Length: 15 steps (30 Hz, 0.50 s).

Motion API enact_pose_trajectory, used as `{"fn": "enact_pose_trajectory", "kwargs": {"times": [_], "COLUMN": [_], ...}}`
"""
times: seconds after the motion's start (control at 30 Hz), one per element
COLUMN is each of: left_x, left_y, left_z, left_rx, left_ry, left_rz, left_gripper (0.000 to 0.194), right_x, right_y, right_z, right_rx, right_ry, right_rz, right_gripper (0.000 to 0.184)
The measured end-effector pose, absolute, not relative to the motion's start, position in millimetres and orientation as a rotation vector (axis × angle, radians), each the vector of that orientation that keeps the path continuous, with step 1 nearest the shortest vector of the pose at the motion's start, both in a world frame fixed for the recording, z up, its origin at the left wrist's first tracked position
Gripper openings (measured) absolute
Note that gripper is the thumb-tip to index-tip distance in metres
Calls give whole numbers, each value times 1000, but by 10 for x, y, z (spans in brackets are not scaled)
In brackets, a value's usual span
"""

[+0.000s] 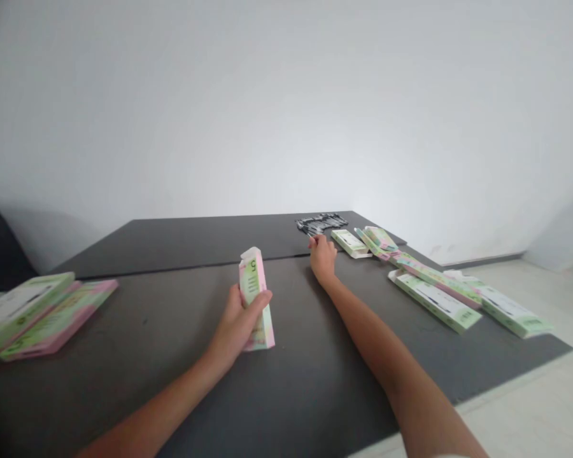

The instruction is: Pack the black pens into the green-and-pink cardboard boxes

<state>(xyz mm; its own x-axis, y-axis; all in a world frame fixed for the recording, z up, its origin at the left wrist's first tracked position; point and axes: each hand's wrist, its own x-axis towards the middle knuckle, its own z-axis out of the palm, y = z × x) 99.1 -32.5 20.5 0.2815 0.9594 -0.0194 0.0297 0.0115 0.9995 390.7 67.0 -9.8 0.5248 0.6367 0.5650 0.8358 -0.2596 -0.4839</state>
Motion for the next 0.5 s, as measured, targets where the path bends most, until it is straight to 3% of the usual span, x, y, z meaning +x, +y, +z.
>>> {"fn": "enact_pose_trajectory", "kwargs": {"times": [0.13,0.3,0.5], "left_x": [1009,947,907], "left_y": [-216,-93,-63], "left_z": [152,166,215], "left_rx": [1269,1190,1205], "left_ry": [837,810,687], "left_rz": [1045,1061,1085], "left_gripper": [66,51,47], "right_x": [3517,3085,2894], "right_y": [365,143,141], "right_z": [-113,-176,-42], "right_rx": [-1766,-1519,-1262], "right_ry": [-1233,-1233,-1106], "right_rz": [-169,33,228], "right_gripper": [41,58,48]}}
